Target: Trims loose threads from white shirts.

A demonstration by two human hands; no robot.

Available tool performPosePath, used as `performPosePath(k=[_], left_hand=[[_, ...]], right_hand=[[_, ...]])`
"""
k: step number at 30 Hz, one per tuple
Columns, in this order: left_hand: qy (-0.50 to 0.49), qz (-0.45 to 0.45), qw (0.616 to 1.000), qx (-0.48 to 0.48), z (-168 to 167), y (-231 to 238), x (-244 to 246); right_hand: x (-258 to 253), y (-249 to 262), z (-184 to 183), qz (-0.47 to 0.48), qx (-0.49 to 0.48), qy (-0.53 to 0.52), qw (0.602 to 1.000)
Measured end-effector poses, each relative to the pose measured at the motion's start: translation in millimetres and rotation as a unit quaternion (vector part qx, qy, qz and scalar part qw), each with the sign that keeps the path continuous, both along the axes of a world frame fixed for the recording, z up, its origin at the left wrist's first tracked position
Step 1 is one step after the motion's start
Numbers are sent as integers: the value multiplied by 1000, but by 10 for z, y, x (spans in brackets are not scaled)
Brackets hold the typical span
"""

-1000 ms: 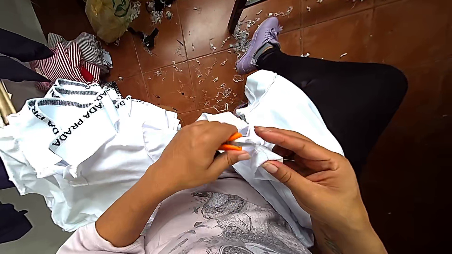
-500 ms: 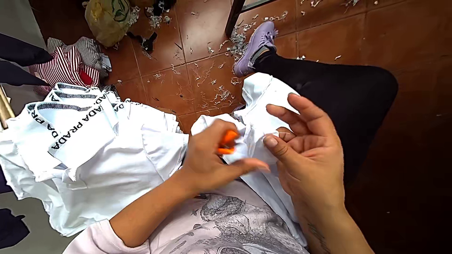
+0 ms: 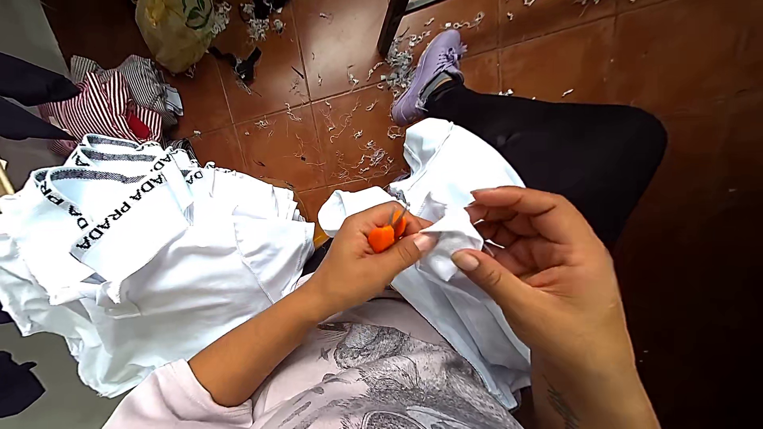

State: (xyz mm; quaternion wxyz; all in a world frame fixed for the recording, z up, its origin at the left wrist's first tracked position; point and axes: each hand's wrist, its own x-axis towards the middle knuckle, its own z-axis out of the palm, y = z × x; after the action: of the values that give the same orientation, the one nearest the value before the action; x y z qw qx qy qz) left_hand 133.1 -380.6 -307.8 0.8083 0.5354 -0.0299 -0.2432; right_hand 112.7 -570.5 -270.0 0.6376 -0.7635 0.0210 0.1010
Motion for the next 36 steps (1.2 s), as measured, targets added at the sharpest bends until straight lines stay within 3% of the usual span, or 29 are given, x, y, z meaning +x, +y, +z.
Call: performPosePath(k=[2, 5, 7, 9, 11, 13, 20, 22, 24, 27, 30, 32, 35, 36], left_hand=[[-30, 11, 999, 25, 45, -14, -18], [50, 8, 998, -40, 44, 49, 24], [123, -8, 987, -98, 24, 145, 79], [129, -26, 987, -96, 1, 215, 94], [51, -42, 997, -40, -26, 243, 72], [-78, -62, 994, 51, -17, 259, 49], [-314, -90, 926, 191, 207, 255, 28], [-338, -70, 919, 190, 206, 175, 12], [-290, -51, 946, 135, 188, 127, 26], [-140, -35, 989, 38, 109, 145, 84], [-127, 7, 989, 81, -7, 266, 209], [-192, 77, 956, 207, -73, 393, 332], [-350, 152, 819, 428, -96, 586, 553], [-367, 141, 811, 433, -53, 602, 579]], right_hand=[[-39, 52, 6, 7, -29, 16, 999], [-66, 0, -40, 44, -44, 12, 998], [-64, -128, -76, 104, 66, 74, 990], [-79, -231, -130, 159, 212, 133, 955], [-107, -256, -140, 172, 300, 151, 926], [-147, -240, -140, 160, 327, 151, 919], [-271, -81, -118, 82, 330, 212, 916], [-286, -44, -116, 74, 304, 201, 928], [-290, -26, -134, 77, 271, 176, 943], [-294, -44, -150, 86, 261, 160, 948], [-317, -81, -160, 78, 284, 161, 942], [-326, -95, -161, 74, 290, 161, 941], [-329, -86, -146, 62, 302, 167, 937], [-330, -78, -140, 58, 307, 170, 935]])
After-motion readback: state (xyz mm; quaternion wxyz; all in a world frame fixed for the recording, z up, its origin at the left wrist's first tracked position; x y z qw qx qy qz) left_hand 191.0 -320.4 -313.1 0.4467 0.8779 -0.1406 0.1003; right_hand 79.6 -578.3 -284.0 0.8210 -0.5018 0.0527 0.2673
